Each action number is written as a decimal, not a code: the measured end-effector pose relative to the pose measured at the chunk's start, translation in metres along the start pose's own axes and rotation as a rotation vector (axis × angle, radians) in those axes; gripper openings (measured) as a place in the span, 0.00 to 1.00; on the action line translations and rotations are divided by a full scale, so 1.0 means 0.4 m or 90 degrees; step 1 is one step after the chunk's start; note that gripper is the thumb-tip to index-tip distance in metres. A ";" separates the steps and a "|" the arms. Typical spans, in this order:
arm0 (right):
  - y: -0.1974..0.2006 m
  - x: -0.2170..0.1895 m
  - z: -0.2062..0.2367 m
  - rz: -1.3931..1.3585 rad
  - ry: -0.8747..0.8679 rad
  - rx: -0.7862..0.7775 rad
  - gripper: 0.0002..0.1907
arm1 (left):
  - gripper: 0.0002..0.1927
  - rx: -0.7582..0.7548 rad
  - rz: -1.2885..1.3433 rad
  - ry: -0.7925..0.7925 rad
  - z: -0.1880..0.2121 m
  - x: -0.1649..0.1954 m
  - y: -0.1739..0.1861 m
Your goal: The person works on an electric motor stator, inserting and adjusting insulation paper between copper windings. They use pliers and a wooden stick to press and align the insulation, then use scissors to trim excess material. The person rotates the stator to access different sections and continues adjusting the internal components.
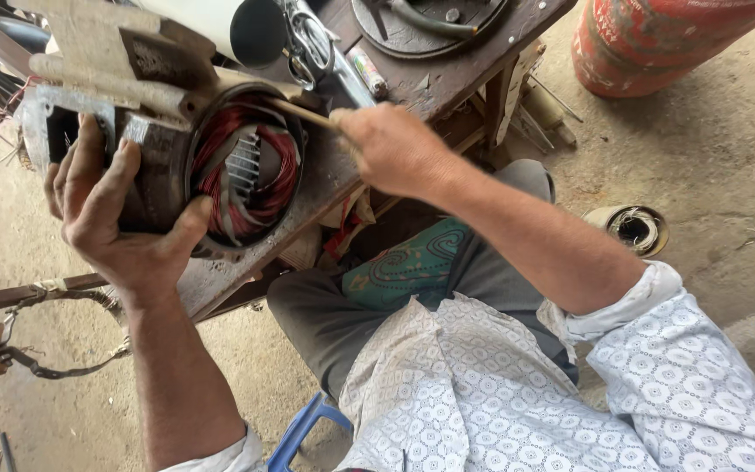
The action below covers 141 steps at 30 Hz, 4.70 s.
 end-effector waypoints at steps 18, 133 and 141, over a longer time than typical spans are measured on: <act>-0.122 -0.017 0.104 -0.144 0.013 0.047 0.17 | 0.28 -0.050 0.097 -0.033 -0.013 -0.011 0.053; -0.184 -0.167 0.243 -0.054 0.223 0.278 0.12 | 0.30 0.040 0.071 -0.048 0.045 -0.061 0.066; -0.275 -0.125 0.320 -0.009 0.213 0.093 0.12 | 0.28 0.050 0.118 0.001 0.041 -0.051 0.059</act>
Point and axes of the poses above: each hand's wrist, its own z-axis away from the middle knuckle, its own y-axis out of the back of the hand, x = y × z, the point moved 3 cm from there along -z, towards the middle knuckle, and after that the axes turned 3 degrees about -x, right-handed, at the moved point
